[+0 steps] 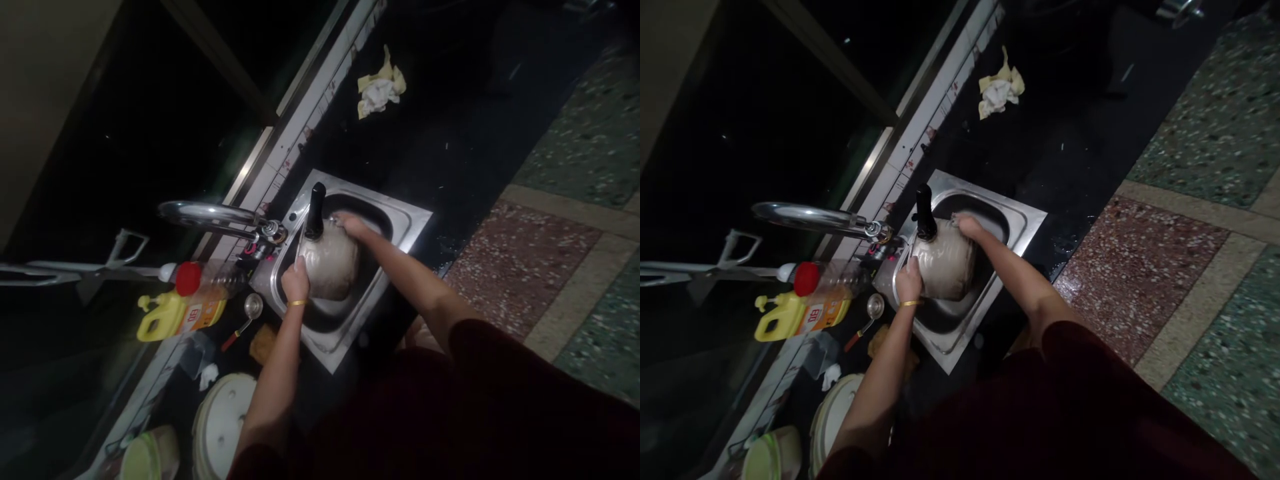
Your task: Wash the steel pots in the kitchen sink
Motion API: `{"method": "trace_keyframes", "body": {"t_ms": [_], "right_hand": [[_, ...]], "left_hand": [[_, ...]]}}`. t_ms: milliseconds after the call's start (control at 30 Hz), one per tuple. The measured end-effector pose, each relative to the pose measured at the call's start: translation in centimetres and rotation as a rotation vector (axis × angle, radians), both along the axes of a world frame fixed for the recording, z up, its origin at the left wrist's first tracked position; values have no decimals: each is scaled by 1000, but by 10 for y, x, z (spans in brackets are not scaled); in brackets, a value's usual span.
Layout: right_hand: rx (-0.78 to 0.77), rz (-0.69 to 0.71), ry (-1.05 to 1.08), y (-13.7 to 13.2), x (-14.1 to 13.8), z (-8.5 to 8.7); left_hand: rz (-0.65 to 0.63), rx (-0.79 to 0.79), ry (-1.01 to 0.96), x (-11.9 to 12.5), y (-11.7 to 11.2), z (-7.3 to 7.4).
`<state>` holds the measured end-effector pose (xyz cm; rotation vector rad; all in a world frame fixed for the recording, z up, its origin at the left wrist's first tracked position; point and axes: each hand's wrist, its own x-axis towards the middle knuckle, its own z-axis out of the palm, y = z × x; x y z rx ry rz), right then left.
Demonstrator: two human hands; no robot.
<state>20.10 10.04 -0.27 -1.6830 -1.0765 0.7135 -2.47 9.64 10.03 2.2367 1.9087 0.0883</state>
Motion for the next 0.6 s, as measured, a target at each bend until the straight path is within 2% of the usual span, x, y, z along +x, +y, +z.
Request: {"method": "trace_keyframes", "body": {"t_ms": [33, 100, 167, 233, 300, 367, 433, 500, 533, 600], "right_hand": [[-6, 6, 19, 1, 6, -2], [13, 17, 27, -23, -7, -1], [73, -20, -27, -69, -45, 5], [92, -124, -101, -111, -85, 12], [46, -182, -119, -126, -103, 15], [-29, -214, -9, -107, -86, 10], [-121, -214, 202, -68, -49, 0], [-190, -157, 334, -39, -20, -9], [-182, -147, 341, -35, -16, -11], [-78, -154, 221, -53, -35, -8]], "left_hand": [[1, -1, 6, 0, 1, 1], [-2, -11, 8, 0, 1, 2], [-10, -18, 6, 1, -1, 3], [-21, -20, 7, 2, -4, 4], [-13, -28, 11, 3, -6, 5], [22, -32, 10, 4, -7, 6], [47, -23, 10, 5, -6, 7], [47, -12, 9, 6, -4, 9], [45, -12, 9, 6, -3, 10], [50, -20, 6, 6, -3, 11]]}}
